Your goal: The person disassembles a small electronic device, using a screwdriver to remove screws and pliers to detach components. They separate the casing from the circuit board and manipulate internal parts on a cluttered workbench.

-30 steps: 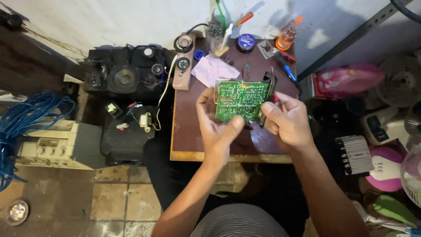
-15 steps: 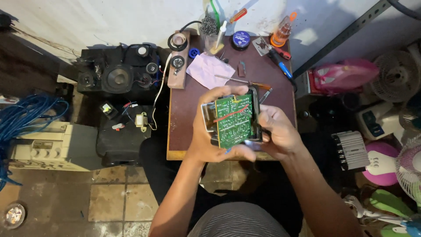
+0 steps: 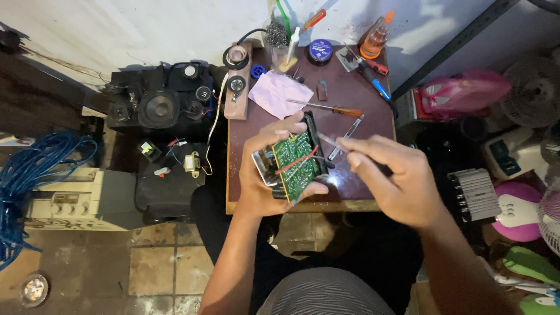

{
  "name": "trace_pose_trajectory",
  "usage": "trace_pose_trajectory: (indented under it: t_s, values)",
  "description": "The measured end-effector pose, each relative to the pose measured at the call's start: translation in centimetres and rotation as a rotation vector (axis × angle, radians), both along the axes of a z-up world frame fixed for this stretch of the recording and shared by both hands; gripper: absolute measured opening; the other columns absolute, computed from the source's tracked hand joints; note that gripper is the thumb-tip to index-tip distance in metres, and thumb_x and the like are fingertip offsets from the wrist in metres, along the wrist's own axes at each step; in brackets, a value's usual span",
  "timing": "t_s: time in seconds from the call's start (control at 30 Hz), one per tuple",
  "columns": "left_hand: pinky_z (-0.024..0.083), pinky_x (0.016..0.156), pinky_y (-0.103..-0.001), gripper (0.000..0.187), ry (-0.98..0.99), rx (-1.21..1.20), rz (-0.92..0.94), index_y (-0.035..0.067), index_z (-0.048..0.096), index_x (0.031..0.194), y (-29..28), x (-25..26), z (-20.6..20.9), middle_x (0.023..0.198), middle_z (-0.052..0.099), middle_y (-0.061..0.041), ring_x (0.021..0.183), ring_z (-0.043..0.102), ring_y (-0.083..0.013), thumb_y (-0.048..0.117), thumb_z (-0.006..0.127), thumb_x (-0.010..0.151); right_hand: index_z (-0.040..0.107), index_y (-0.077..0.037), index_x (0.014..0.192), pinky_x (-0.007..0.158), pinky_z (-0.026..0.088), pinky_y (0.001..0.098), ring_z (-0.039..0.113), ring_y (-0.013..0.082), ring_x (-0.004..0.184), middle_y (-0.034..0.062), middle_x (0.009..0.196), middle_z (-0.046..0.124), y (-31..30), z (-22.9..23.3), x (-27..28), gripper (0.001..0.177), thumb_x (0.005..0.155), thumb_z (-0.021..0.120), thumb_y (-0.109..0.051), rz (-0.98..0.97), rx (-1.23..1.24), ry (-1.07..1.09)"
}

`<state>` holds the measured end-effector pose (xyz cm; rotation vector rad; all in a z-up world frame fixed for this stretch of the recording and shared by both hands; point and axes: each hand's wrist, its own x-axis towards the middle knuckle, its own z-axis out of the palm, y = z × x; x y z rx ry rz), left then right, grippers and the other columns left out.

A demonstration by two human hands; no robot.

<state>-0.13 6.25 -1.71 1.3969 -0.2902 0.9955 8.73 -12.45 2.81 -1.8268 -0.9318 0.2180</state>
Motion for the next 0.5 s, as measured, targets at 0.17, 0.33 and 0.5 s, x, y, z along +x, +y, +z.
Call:
trace_pose_trajectory:
  t_s: [0.17, 0.33, 0.5]
  values:
    - [0.041, 0.117, -0.054, 0.079, 0.033, 0.070, 0.077, 0.002, 0.051, 0.122, 0.2, -0.2, -0.1, 0.121, 0.066, -0.019, 0.131, 0.058, -0.0442, 0.010, 0.100, 0.061, 0.080, -0.008, 0.108, 0.061, 0.058, 0.0372, 0.075, 0.0324, 0.074, 0.0112, 0.081, 0.075, 0.4, 1.7, -1.9, 0.020, 0.091, 0.070, -0.003, -0.051, -0.104, -0.189]
    - [0.042, 0.116, -0.058, 0.079, 0.004, 0.034, 0.038, 0.002, 0.051, 0.123, 0.1, -0.1, -0.1, 0.121, 0.065, -0.021, 0.132, 0.057, -0.0457, 0.004, 0.100, 0.060, 0.079, -0.011, 0.108, 0.056, 0.057, 0.0368, 0.072, 0.0291, 0.070, 0.0062, 0.081, 0.072, 0.3, 1.2, -2.4, 0.017, 0.094, 0.069, -0.007, -0.077, -0.156, -0.338]
    - [0.045, 0.116, -0.060, 0.087, 0.037, 0.042, 0.005, 0.007, 0.045, 0.132, 0.5, -0.6, 0.5, 0.128, 0.063, -0.022, 0.135, 0.055, -0.0423, 0.014, 0.099, 0.065, 0.077, -0.003, 0.107, 0.066, 0.059, 0.0390, 0.075, 0.0379, 0.077, 0.0142, 0.082, 0.074, 0.7, 1.9, -2.4, 0.015, 0.093, 0.070, -0.002, -0.079, -0.009, -0.216]
